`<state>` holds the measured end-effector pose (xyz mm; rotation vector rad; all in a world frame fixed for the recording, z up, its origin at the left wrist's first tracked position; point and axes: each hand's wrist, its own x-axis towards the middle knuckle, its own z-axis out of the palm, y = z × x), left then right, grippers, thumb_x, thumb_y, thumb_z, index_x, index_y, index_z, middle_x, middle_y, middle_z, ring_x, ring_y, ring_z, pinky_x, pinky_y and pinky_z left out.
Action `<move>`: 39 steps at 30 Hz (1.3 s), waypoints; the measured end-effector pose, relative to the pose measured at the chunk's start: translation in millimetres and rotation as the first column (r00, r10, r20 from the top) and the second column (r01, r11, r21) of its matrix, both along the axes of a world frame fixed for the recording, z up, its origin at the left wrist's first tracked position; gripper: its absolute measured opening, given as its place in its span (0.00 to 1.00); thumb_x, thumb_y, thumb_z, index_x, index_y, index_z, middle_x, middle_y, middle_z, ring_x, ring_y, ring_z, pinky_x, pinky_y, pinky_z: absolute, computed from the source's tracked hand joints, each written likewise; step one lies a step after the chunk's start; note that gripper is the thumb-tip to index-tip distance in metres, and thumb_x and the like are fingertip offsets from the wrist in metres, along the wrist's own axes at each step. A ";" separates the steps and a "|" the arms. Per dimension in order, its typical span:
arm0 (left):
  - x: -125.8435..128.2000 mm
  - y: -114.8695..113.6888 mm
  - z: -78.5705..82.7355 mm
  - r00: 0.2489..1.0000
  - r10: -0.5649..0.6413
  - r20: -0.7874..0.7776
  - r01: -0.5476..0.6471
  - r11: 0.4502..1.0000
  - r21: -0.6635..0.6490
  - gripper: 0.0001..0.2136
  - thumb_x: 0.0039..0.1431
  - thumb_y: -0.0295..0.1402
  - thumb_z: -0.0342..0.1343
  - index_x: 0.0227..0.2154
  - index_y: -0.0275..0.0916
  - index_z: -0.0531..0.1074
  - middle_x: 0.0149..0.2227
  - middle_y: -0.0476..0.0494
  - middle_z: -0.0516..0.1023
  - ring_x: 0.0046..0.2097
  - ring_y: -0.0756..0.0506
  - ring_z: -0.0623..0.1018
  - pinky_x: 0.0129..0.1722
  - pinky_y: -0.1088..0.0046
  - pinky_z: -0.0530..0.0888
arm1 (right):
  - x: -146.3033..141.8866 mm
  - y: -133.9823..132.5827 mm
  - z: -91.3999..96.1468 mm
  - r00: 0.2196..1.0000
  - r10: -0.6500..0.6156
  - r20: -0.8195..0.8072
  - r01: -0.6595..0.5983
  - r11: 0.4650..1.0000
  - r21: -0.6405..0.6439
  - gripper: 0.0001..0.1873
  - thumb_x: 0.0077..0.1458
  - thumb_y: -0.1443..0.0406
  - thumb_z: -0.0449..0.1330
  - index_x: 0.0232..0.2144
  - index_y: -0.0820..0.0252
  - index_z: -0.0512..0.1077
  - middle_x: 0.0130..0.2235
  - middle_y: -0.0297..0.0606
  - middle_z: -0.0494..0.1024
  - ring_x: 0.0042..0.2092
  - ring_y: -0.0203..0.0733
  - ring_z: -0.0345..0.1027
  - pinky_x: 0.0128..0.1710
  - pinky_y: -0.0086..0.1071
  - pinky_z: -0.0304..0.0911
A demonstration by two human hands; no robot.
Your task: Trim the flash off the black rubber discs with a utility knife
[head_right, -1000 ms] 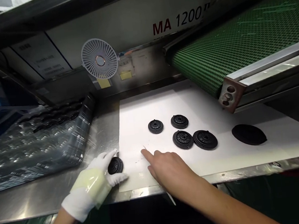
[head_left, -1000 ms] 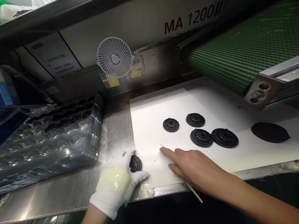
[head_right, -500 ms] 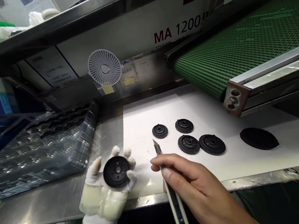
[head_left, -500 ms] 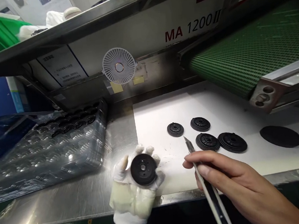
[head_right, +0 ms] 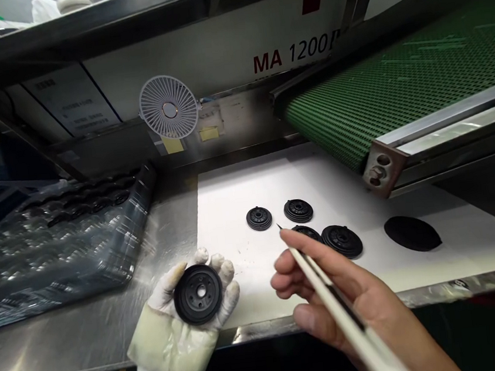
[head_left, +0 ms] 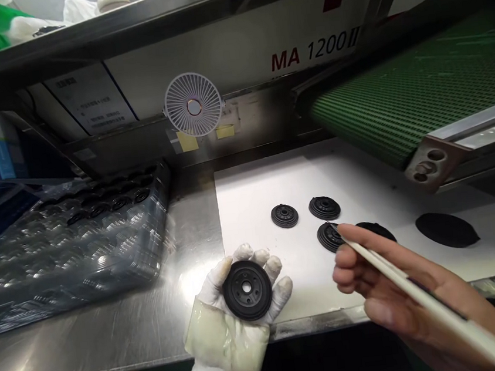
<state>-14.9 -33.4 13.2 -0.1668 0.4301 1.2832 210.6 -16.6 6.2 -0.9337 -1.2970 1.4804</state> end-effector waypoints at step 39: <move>11.5 -14.9 0.6 0.861 -0.311 -0.404 0.346 0.938 0.014 0.23 0.60 0.50 0.48 0.37 0.30 0.74 0.21 0.41 0.74 0.18 0.49 0.71 0.18 0.77 0.68 | -67.4 -7.6 2.0 0.995 0.021 0.095 0.001 0.975 -0.221 0.09 0.55 0.60 0.64 0.33 0.59 0.71 0.23 0.32 0.73 0.26 0.37 0.67 0.27 0.27 0.63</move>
